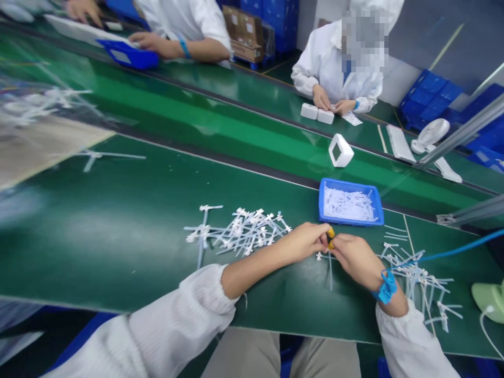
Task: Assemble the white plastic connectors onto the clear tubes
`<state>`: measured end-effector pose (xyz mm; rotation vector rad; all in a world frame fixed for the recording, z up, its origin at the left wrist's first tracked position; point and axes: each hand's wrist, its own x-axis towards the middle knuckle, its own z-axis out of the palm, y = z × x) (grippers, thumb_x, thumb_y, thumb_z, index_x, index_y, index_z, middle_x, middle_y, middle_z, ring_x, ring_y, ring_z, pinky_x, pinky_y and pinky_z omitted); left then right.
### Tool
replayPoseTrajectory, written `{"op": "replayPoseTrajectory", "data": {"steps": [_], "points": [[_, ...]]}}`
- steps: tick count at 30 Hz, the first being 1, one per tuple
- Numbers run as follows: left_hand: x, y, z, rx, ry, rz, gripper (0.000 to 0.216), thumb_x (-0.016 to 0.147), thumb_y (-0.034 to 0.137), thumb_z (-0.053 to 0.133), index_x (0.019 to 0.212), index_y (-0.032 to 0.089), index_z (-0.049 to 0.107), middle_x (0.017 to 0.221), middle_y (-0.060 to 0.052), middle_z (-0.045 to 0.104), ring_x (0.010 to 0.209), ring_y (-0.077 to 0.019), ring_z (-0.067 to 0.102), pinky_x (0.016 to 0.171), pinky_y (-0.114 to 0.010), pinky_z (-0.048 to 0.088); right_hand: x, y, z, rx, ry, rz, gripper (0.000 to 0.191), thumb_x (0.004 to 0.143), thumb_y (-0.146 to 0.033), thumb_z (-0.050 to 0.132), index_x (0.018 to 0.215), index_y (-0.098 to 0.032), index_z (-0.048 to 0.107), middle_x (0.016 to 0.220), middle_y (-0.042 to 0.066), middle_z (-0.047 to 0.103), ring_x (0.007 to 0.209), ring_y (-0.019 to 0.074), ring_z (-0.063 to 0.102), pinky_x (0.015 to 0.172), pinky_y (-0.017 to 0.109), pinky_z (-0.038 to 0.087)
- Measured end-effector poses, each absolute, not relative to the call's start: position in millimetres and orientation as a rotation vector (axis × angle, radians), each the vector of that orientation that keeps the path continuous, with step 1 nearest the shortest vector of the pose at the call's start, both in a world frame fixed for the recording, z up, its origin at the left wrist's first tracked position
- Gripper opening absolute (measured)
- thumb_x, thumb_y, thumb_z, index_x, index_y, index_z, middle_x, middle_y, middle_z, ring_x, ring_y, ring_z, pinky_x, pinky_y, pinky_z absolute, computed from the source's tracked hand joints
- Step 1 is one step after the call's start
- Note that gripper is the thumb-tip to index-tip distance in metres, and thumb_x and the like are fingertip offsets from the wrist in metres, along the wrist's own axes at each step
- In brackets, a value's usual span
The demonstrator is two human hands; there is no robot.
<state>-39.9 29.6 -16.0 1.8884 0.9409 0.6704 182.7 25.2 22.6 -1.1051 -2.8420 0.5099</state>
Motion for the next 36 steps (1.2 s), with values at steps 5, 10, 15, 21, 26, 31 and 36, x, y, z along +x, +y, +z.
{"op": "replayPoseTrajectory", "data": {"steps": [5, 10, 15, 21, 26, 31, 36], "points": [[-43.2, 27.1, -12.0, 1.845, 0.929, 0.641, 0.013, 0.094, 0.013, 0.072, 0.101, 0.021, 0.064, 0.091, 0.002, 0.078, 0.086, -0.0162, 0.074, 0.078, -0.023, 0.052, 190.2, 23.4, 22.1, -1.083, -2.755, 0.586, 0.014, 0.101, -0.007, 0.062, 0.099, -0.02, 0.066, 0.101, 0.007, 0.071, 0.093, 0.0219, 0.07, 0.084, 0.031, 0.054], [-43.5, 26.0, -11.0, 1.832, 0.957, 0.645, 0.014, 0.093, 0.012, 0.073, 0.098, 0.021, 0.064, 0.09, 0.003, 0.076, 0.084, -0.0153, 0.072, 0.077, -0.023, 0.051, 190.3, 21.9, 19.6, -1.086, -2.694, 0.601, 0.008, 0.103, -0.012, 0.065, 0.099, -0.02, 0.064, 0.1, 0.007, 0.069, 0.089, 0.0214, 0.068, 0.08, 0.032, 0.053], [-43.4, 26.6, -12.1, 1.845, 0.958, 0.613, 0.015, 0.094, 0.011, 0.073, 0.101, 0.021, 0.064, 0.091, 0.002, 0.077, 0.087, -0.0167, 0.074, 0.077, -0.024, 0.051, 186.4, 20.6, 15.8, -1.068, -2.72, 0.53, 0.013, 0.106, -0.012, 0.06, 0.097, -0.02, 0.064, 0.098, 0.007, 0.07, 0.089, 0.0217, 0.069, 0.081, 0.032, 0.054], [-41.6, 28.1, -14.1, 1.83, 0.946, 0.621, 0.015, 0.093, 0.01, 0.074, 0.098, 0.02, 0.064, 0.09, 0.002, 0.077, 0.087, -0.0161, 0.074, 0.078, -0.023, 0.051, 179.7, 18.7, 13.9, -1.14, -2.822, 0.42, 0.017, 0.106, -0.01, 0.059, 0.093, -0.018, 0.067, 0.095, 0.008, 0.072, 0.092, 0.0235, 0.069, 0.084, 0.033, 0.053], [-39.4, 28.5, -16.3, 1.775, 0.979, 0.626, 0.019, 0.089, 0.011, 0.077, 0.092, 0.02, 0.061, 0.085, 0.003, 0.077, 0.08, -0.015, 0.073, 0.074, -0.022, 0.05, 173.0, 18.3, 17.4, -1.162, -2.88, 0.465, 0.018, 0.105, -0.008, 0.058, 0.095, -0.017, 0.069, 0.097, 0.01, 0.073, 0.096, 0.0241, 0.07, 0.087, 0.033, 0.053], [-43.2, 27.6, -16.6, 1.812, 0.949, 0.644, 0.013, 0.092, 0.017, 0.075, 0.1, 0.021, 0.065, 0.087, 0.003, 0.077, 0.079, -0.0153, 0.071, 0.074, -0.023, 0.05, 181.9, 23.1, 10.0, -1.06, -2.707, 0.619, 0.016, 0.097, -0.002, 0.062, 0.1, -0.017, 0.066, 0.104, 0.01, 0.071, 0.099, 0.0237, 0.068, 0.09, 0.034, 0.052], [-44.6, 26.5, -18.2, 1.9, 1.004, 0.634, 0.011, 0.098, 0.026, 0.073, 0.106, 0.021, 0.067, 0.087, 0.002, 0.076, 0.073, -0.0146, 0.068, 0.071, -0.023, 0.049, 188.3, 30.2, 8.8, -1.057, -2.532, 0.77, 0.013, 0.099, -0.006, 0.063, 0.094, -0.018, 0.066, 0.097, 0.007, 0.071, 0.095, 0.0232, 0.065, 0.094, 0.037, 0.049]]}}
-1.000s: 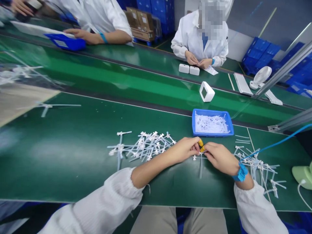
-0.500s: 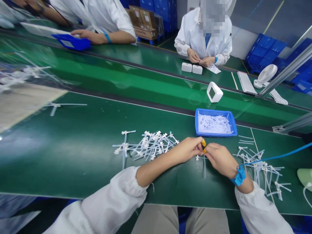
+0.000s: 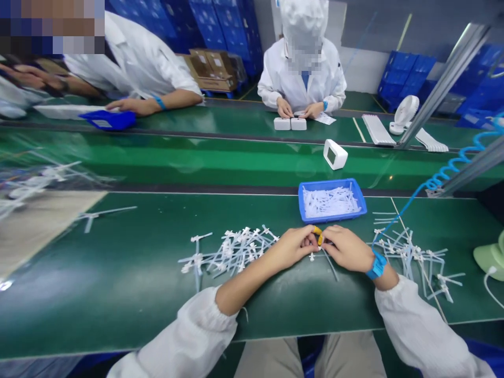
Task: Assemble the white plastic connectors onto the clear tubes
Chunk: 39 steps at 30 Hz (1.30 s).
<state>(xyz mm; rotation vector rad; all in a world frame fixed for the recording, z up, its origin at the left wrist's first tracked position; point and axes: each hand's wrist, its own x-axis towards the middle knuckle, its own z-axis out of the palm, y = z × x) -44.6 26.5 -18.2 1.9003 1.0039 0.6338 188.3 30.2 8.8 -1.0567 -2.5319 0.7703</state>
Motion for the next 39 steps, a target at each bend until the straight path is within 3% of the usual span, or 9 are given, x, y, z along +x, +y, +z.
{"op": "replayPoseTrajectory", "data": {"steps": [6, 10, 13, 18, 24, 27, 34, 39], "points": [[-44.1, 21.8, -19.5, 2.046, 1.05, 0.682, 0.013, 0.1, 0.031, 0.075, 0.103, 0.021, 0.068, 0.084, 0.002, 0.072, 0.07, -0.0143, 0.065, 0.068, -0.023, 0.047, 192.1, 36.9, 9.9, -1.135, -2.016, 1.371, 0.014, 0.102, -0.025, 0.062, 0.091, -0.02, 0.069, 0.086, 0.001, 0.072, 0.081, 0.0176, 0.066, 0.08, 0.029, 0.049], [-45.1, 16.4, -17.1, 2.091, 1.074, 0.778, 0.02, 0.1, 0.037, 0.079, 0.105, 0.021, 0.069, 0.083, 0.003, 0.071, 0.069, -0.0139, 0.063, 0.065, -0.023, 0.046, 191.0, 38.8, 2.5, -0.989, -1.678, 1.761, 0.033, 0.098, -0.05, 0.072, 0.09, -0.018, 0.068, 0.082, 0.001, 0.071, 0.074, 0.0167, 0.065, 0.076, 0.03, 0.051], [-45.9, 13.0, -14.9, 2.096, 1.048, 0.893, 0.023, 0.102, 0.042, 0.076, 0.109, 0.021, 0.068, 0.085, 0.002, 0.071, 0.067, -0.0128, 0.061, 0.062, -0.022, 0.046, 188.9, 38.4, 3.7, -0.958, -1.591, 1.796, 0.041, 0.094, -0.057, 0.077, 0.086, -0.018, 0.068, 0.075, 0.0, 0.068, 0.068, 0.0148, 0.061, 0.071, 0.029, 0.05], [-44.9, 10.4, -9.8, 2.216, 0.988, 0.957, 0.024, 0.109, 0.042, 0.065, 0.1, 0.019, 0.07, 0.088, -0.002, 0.071, 0.069, -0.0128, 0.061, 0.066, -0.023, 0.048, 187.8, 36.0, 11.9, -0.97, -1.554, 1.796, 0.046, 0.092, -0.061, 0.079, 0.086, -0.017, 0.07, 0.076, 0.001, 0.07, 0.068, 0.0138, 0.06, 0.066, 0.026, 0.048], [-43.3, 8.3, -7.4, 2.189, 0.963, 1.099, 0.022, 0.108, 0.039, 0.068, 0.1, 0.019, 0.069, 0.087, -0.002, 0.072, 0.067, -0.0123, 0.062, 0.061, -0.021, 0.049, 185.6, 34.8, 8.1, -0.961, -1.498, 1.765, 0.06, 0.096, -0.074, 0.069, 0.089, -0.016, 0.076, 0.077, 0.004, 0.073, 0.066, 0.0141, 0.063, 0.064, 0.026, 0.047], [-43.5, 9.3, -6.1, 2.216, 0.947, 1.195, 0.018, 0.106, 0.036, 0.071, 0.098, 0.019, 0.068, 0.088, -0.003, 0.072, 0.072, -0.0138, 0.065, 0.064, -0.022, 0.05, 184.5, 33.3, 8.7, -0.928, -1.481, 1.739, 0.058, 0.098, -0.072, 0.068, 0.09, -0.015, 0.077, 0.076, 0.004, 0.073, 0.067, 0.0141, 0.063, 0.064, 0.026, 0.047], [-45.3, 12.7, -4.9, 2.255, 0.965, 1.312, 0.015, 0.104, 0.028, 0.072, 0.094, 0.02, 0.064, 0.095, -0.005, 0.072, 0.085, -0.0171, 0.069, 0.073, -0.026, 0.054, 183.5, 26.1, 18.3, -0.807, -1.454, 1.776, 0.039, 0.086, -0.049, 0.093, 0.104, -0.017, 0.078, 0.089, 0.003, 0.076, 0.081, 0.0164, 0.07, 0.081, 0.031, 0.058], [-48.0, 10.5, -6.1, 2.237, 0.969, 1.322, 0.014, 0.104, 0.025, 0.071, 0.093, 0.02, 0.064, 0.094, -0.005, 0.073, 0.085, -0.0183, 0.07, 0.077, -0.028, 0.056, 182.6, 23.5, 18.0, -0.725, -1.494, 1.749, 0.035, 0.087, -0.044, 0.093, 0.105, -0.018, 0.077, 0.097, 0.005, 0.076, 0.09, 0.0185, 0.071, 0.084, 0.032, 0.059]]}}
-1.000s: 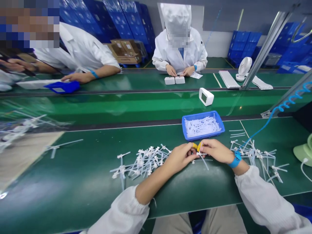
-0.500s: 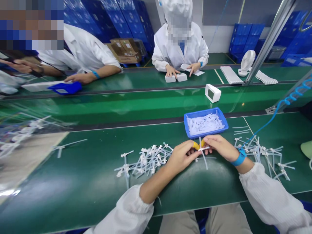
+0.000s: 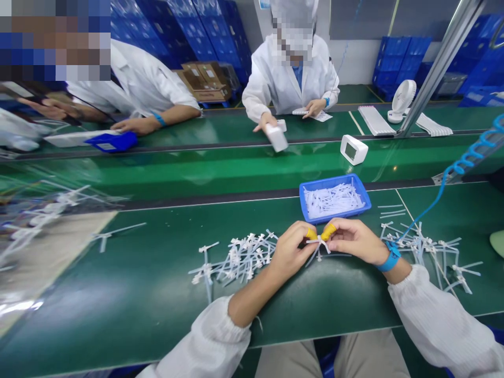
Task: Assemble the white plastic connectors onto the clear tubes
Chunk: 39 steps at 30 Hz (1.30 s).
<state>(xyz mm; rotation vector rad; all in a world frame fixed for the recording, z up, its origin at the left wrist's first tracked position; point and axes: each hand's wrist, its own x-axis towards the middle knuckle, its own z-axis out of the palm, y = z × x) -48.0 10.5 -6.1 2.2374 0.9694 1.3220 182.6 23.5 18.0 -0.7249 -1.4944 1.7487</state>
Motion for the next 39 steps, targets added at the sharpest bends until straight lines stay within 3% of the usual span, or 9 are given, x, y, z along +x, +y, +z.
{"op": "replayPoseTrajectory", "data": {"steps": [6, 10, 23, 30, 39], "points": [[-47.9, 8.8, -7.3, 2.186, 1.005, 1.265, 0.016, 0.102, 0.026, 0.073, 0.09, 0.02, 0.064, 0.093, -0.005, 0.074, 0.085, -0.018, 0.07, 0.077, -0.028, 0.056, 181.8, 22.9, 20.3, -0.699, -1.596, 1.618, 0.025, 0.098, -0.043, 0.082, 0.105, -0.019, 0.08, 0.106, 0.007, 0.075, 0.095, 0.0196, 0.071, 0.092, 0.035, 0.06], [-46.3, 8.8, -6.6, 2.183, 0.964, 1.257, 0.021, 0.102, 0.033, 0.076, 0.09, 0.019, 0.065, 0.093, -0.005, 0.076, 0.082, -0.0169, 0.071, 0.072, -0.025, 0.055, 181.1, 23.2, 19.3, -0.7, -1.65, 1.522, 0.019, 0.097, -0.038, 0.083, 0.105, -0.021, 0.082, 0.107, 0.007, 0.073, 0.096, 0.0196, 0.07, 0.09, 0.034, 0.059], [-43.3, 8.1, 1.9, 2.136, 0.826, 1.281, 0.006, 0.1, 0.023, 0.075, 0.1, 0.019, 0.07, 0.097, -0.007, 0.076, 0.078, -0.0152, 0.071, 0.069, -0.024, 0.057, 180.1, 19.2, 11.5, -0.706, -1.398, 1.72, 0.045, 0.088, -0.031, 0.092, 0.128, -0.023, 0.073, 0.109, 0.005, 0.074, 0.104, 0.0196, 0.072, 0.098, 0.036, 0.062], [-45.9, 6.8, 5.9, 2.141, 0.783, 1.237, 0.016, 0.108, 0.018, 0.053, 0.105, 0.019, 0.069, 0.102, -0.01, 0.076, 0.095, -0.0208, 0.073, 0.088, -0.033, 0.06, 178.7, 20.1, 10.2, -0.727, -1.416, 1.739, 0.05, 0.09, -0.031, 0.091, 0.134, -0.023, 0.07, 0.107, 0.004, 0.069, 0.101, 0.018, 0.069, 0.095, 0.034, 0.06], [-42.7, 6.9, 2.7, 2.1, 0.847, 1.246, 0.009, 0.106, 0.023, 0.061, 0.1, 0.02, 0.068, 0.096, -0.008, 0.075, 0.087, -0.0195, 0.071, 0.081, -0.031, 0.057, 179.2, 20.6, 14.4, -0.74, -1.474, 1.828, 0.05, 0.095, -0.042, 0.087, 0.136, -0.022, 0.066, 0.104, 0.003, 0.07, 0.095, 0.0173, 0.07, 0.09, 0.032, 0.059]]}}
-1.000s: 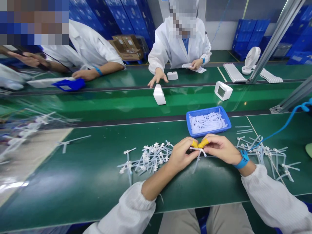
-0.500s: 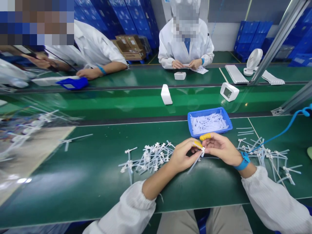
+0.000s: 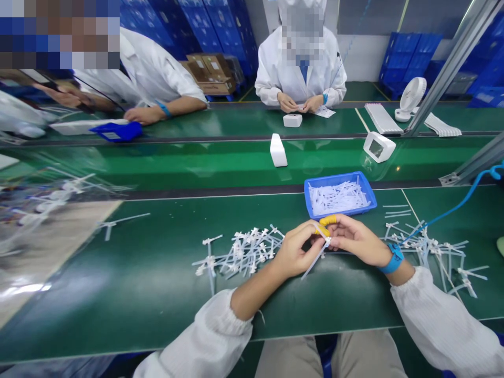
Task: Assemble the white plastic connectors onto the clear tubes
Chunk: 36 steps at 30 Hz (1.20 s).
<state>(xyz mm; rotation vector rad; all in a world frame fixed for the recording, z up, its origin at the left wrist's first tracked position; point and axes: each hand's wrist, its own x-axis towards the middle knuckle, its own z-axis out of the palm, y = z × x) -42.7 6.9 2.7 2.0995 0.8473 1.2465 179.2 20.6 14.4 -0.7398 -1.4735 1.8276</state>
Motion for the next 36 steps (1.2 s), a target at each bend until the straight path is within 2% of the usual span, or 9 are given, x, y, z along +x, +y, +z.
{"op": "replayPoseTrajectory", "data": {"steps": [7, 15, 22, 28, 36], "points": [[-41.0, 5.5, 0.1, 2.088, 0.875, 1.281, 0.005, 0.101, 0.021, 0.067, 0.096, 0.02, 0.066, 0.087, -0.003, 0.07, 0.075, -0.0153, 0.066, 0.069, -0.025, 0.053, 180.9, 18.3, 16.0, -0.731, -1.456, 1.89, 0.05, 0.097, -0.045, 0.084, 0.136, -0.022, 0.063, 0.098, 0.001, 0.07, 0.091, 0.0172, 0.072, 0.084, 0.03, 0.061], [-41.4, 4.7, -1.4, 2.207, 0.815, 1.373, 0.003, 0.101, 0.02, 0.071, 0.099, 0.02, 0.068, 0.09, -0.005, 0.072, 0.08, -0.0166, 0.069, 0.072, -0.026, 0.056, 180.5, 18.1, 16.1, -0.696, -1.48, 1.872, 0.05, 0.098, -0.04, 0.084, 0.14, -0.023, 0.063, 0.101, 0.002, 0.071, 0.093, 0.017, 0.073, 0.089, 0.032, 0.06], [-46.4, 5.1, -5.9, 2.389, 0.739, 1.4, 0.009, 0.098, 0.017, 0.073, 0.105, 0.021, 0.068, 0.101, -0.007, 0.075, 0.092, -0.0184, 0.073, 0.08, -0.026, 0.058, 183.7, 15.9, 16.5, -0.659, -1.499, 1.879, 0.051, 0.097, -0.035, 0.085, 0.142, -0.026, 0.064, 0.111, 0.003, 0.068, 0.1, 0.0161, 0.07, 0.095, 0.03, 0.057], [-43.5, 4.7, -2.3, 2.323, 0.862, 1.376, 0.006, 0.097, 0.016, 0.067, 0.1, 0.021, 0.065, 0.094, -0.005, 0.072, 0.083, -0.0174, 0.069, 0.075, -0.027, 0.056, 183.7, 16.8, 13.9, -0.627, -1.477, 1.909, 0.05, 0.101, -0.038, 0.08, 0.146, -0.025, 0.064, 0.106, 0.003, 0.07, 0.094, 0.0168, 0.071, 0.092, 0.032, 0.06], [-41.0, 2.3, 3.0, 2.229, 0.942, 1.216, 0.004, 0.1, 0.019, 0.062, 0.097, 0.02, 0.06, 0.089, -0.002, 0.069, 0.077, -0.0154, 0.065, 0.071, -0.025, 0.05, 173.9, 18.2, 4.8, -0.659, -1.469, 1.624, 0.032, 0.097, -0.038, 0.084, 0.126, -0.026, 0.078, 0.119, 0.006, 0.072, 0.105, 0.0205, 0.073, 0.096, 0.034, 0.061]]}}
